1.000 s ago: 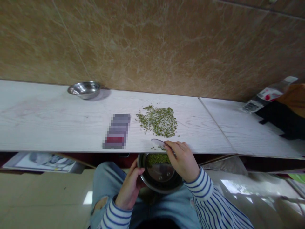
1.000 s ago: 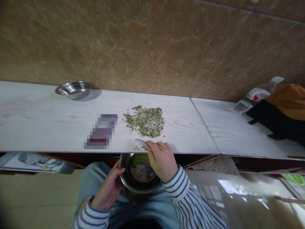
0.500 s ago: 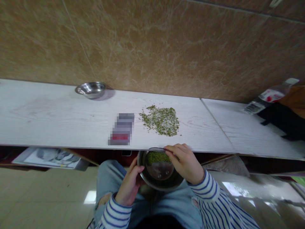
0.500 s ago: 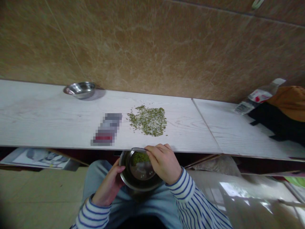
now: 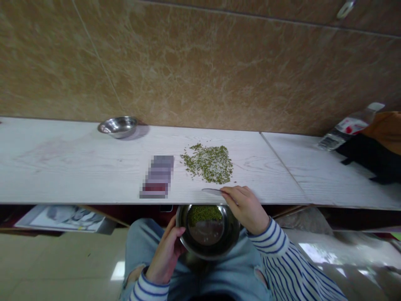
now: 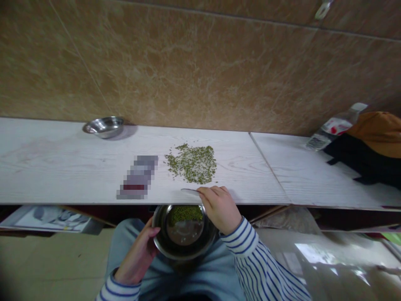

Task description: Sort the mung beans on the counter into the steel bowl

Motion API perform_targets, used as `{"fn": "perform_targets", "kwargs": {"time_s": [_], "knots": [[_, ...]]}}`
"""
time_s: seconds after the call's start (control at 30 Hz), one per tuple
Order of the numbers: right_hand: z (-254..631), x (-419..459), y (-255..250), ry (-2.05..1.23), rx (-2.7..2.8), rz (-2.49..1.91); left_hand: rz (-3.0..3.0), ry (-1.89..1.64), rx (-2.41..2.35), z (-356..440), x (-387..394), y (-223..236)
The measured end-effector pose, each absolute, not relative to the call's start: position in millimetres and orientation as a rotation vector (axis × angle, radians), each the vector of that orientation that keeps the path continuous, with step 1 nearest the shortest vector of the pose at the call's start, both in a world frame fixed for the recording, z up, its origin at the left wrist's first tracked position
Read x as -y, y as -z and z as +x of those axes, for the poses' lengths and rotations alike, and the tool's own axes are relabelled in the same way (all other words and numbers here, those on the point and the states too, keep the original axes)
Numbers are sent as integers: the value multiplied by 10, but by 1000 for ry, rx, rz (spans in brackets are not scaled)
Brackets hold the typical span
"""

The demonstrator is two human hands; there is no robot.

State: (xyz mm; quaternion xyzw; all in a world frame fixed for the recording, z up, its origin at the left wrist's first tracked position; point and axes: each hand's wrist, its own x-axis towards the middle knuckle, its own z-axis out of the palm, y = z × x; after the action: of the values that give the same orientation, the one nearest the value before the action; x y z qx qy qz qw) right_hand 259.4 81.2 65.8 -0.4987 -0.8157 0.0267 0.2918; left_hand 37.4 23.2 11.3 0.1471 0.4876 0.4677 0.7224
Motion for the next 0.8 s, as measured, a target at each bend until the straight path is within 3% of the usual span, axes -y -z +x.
{"fn": "perform_targets", "kwargs": {"time_s": [0.8], "knots": [[2773,-1632,-839,-36,2128,-1388,237,-983,-1076,526,-368,79]]}}
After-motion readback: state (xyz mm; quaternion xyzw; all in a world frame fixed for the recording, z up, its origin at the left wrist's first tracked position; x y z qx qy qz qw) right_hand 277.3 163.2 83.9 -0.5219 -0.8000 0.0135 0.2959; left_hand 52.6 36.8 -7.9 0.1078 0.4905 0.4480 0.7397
